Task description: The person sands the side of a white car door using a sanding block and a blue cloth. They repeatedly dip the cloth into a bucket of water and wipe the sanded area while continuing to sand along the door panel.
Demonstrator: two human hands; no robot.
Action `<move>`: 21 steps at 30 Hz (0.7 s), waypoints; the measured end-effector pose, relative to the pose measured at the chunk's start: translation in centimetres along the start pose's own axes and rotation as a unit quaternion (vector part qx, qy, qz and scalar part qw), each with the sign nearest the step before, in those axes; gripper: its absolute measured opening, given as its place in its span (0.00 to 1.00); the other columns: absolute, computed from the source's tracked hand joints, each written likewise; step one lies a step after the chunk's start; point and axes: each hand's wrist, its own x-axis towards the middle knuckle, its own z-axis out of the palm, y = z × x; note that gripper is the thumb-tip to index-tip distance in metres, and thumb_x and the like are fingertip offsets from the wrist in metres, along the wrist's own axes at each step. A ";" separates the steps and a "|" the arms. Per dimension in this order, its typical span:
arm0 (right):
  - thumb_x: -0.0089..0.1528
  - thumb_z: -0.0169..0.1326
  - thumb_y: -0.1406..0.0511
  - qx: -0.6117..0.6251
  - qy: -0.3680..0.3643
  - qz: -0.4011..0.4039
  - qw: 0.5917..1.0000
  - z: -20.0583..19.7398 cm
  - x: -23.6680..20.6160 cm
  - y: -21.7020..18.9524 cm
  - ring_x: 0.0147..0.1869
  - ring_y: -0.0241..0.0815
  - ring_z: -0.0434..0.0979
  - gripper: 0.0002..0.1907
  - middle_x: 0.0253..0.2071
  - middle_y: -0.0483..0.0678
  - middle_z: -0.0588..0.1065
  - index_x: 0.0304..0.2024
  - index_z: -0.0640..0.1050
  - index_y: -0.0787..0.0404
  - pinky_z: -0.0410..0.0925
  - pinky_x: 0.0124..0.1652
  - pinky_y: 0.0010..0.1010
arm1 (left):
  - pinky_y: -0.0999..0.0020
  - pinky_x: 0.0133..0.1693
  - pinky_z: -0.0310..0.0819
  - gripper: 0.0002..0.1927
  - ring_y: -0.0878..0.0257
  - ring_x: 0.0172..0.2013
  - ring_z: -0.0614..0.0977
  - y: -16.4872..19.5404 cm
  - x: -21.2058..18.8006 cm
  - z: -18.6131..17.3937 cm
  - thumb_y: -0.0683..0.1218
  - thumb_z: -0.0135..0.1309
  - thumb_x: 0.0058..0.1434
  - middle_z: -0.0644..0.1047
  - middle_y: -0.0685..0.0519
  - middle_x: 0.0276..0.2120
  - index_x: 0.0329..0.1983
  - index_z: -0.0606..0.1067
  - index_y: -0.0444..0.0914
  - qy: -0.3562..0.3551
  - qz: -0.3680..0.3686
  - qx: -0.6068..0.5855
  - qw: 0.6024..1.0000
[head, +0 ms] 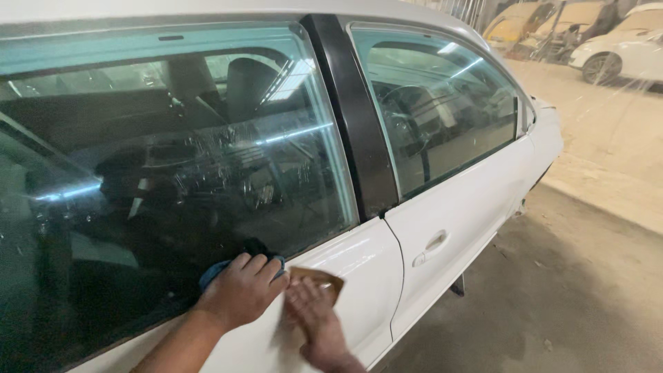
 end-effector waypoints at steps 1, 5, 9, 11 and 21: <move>0.50 0.53 0.73 0.015 0.007 0.041 0.999 -1.9 0.8 2.6 0.79 0.59 0.55 0.38 0.71 0.57 0.67 0.67 0.70 0.61 0.45 0.73 0.52 | 0.57 0.38 0.70 0.11 0.54 0.38 0.76 0.0 0.1 0.0 0.47 0.51 0.58 0.77 0.48 0.40 0.42 0.76 0.41 -0.002 0.002 0.006 1.000; 0.67 0.45 0.66 -0.049 0.133 0.284 0.948 -9.1 6.3 12.2 0.79 0.58 0.47 0.33 0.78 0.58 0.47 0.75 0.55 0.54 0.52 0.71 0.44 | 0.56 0.38 0.70 0.09 0.54 0.38 0.76 0.3 0.2 -0.1 0.47 0.49 0.61 0.76 0.48 0.39 0.42 0.76 0.42 -0.049 -0.002 0.008 0.999; 0.71 0.40 0.67 -0.075 0.149 0.175 0.970 -5.6 4.8 8.2 0.83 0.59 0.42 0.30 0.80 0.60 0.46 0.77 0.57 0.57 0.43 0.76 0.45 | 0.57 0.37 0.69 0.10 0.54 0.37 0.76 0.6 0.3 -0.4 0.48 0.49 0.60 0.76 0.49 0.38 0.41 0.76 0.42 -0.015 0.000 0.009 1.000; 0.68 0.44 0.69 -0.085 0.064 0.165 0.981 -1.8 1.1 3.1 0.83 0.58 0.42 0.30 0.79 0.58 0.49 0.74 0.60 0.60 0.38 0.76 0.49 | 0.57 0.37 0.69 0.09 0.54 0.37 0.76 0.7 0.3 -0.6 0.48 0.49 0.58 0.76 0.49 0.38 0.39 0.76 0.42 0.002 -0.001 0.010 1.000; 0.70 0.47 0.69 -0.102 0.172 0.126 0.972 -8.3 6.2 13.1 0.82 0.58 0.54 0.24 0.76 0.60 0.59 0.69 0.66 0.60 0.51 0.76 0.44 | 0.57 0.38 0.68 0.07 0.54 0.36 0.75 0.7 0.3 -0.3 0.47 0.49 0.61 0.74 0.51 0.35 0.38 0.75 0.42 -0.032 -0.008 0.011 0.999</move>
